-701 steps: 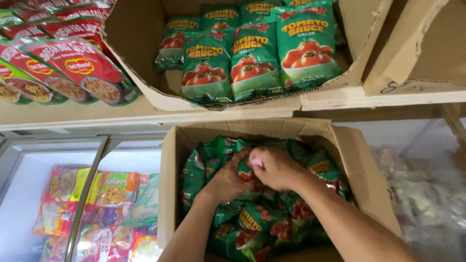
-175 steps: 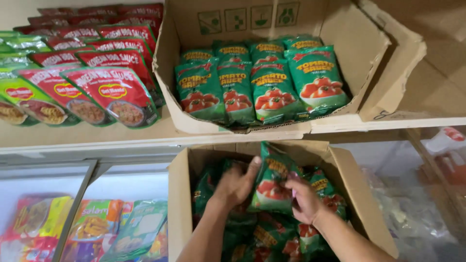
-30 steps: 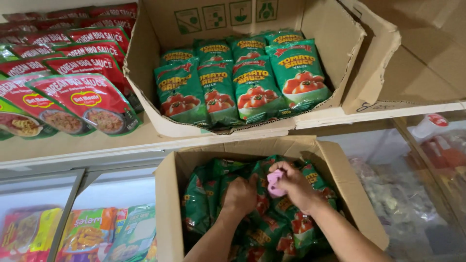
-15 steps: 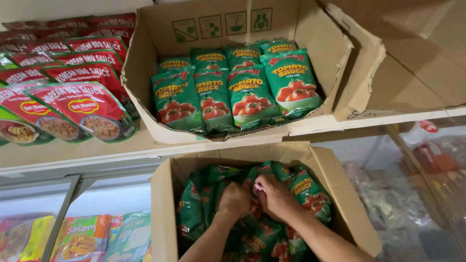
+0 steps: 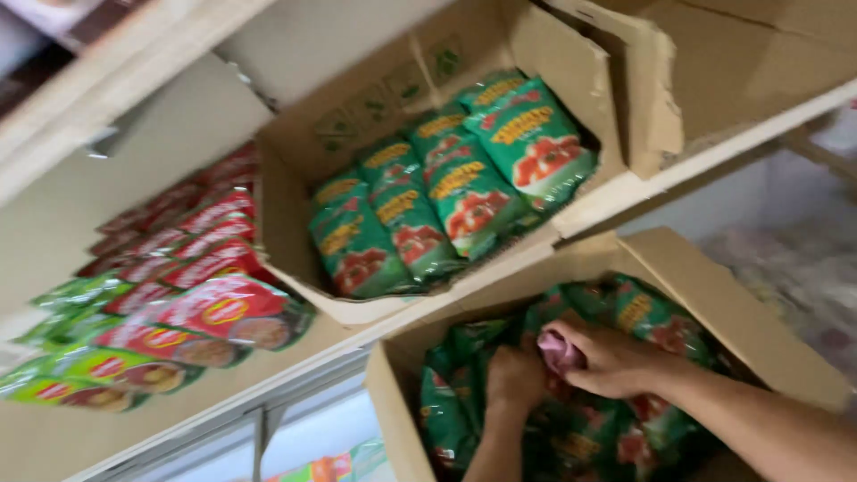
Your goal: Wiping down individual tomato sauce packets with a cloth and organizing them into cardboard boxes on a store shelf.
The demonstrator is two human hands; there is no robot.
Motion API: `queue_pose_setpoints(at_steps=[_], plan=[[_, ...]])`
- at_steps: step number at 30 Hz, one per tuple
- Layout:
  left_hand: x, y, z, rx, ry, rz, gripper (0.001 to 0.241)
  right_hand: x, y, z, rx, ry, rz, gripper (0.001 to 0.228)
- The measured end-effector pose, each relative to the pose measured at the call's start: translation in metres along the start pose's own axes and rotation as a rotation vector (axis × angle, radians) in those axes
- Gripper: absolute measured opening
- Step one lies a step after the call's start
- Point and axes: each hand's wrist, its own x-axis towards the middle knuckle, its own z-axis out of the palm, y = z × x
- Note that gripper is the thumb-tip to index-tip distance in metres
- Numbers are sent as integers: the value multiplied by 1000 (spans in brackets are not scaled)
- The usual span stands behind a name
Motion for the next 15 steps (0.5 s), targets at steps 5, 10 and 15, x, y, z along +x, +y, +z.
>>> queue_pose_setpoints(at_steps=[5,10,15], plan=[[4,-11,20,-21,40,-14,51,7,20,27,65,70,53,40],[-6,13,-28,-8,-189,-11,68,10,2,24,-56,112,216,57],[0,9,-5,-382,-2,-251,40,7,0,22,-198,227,34,26]])
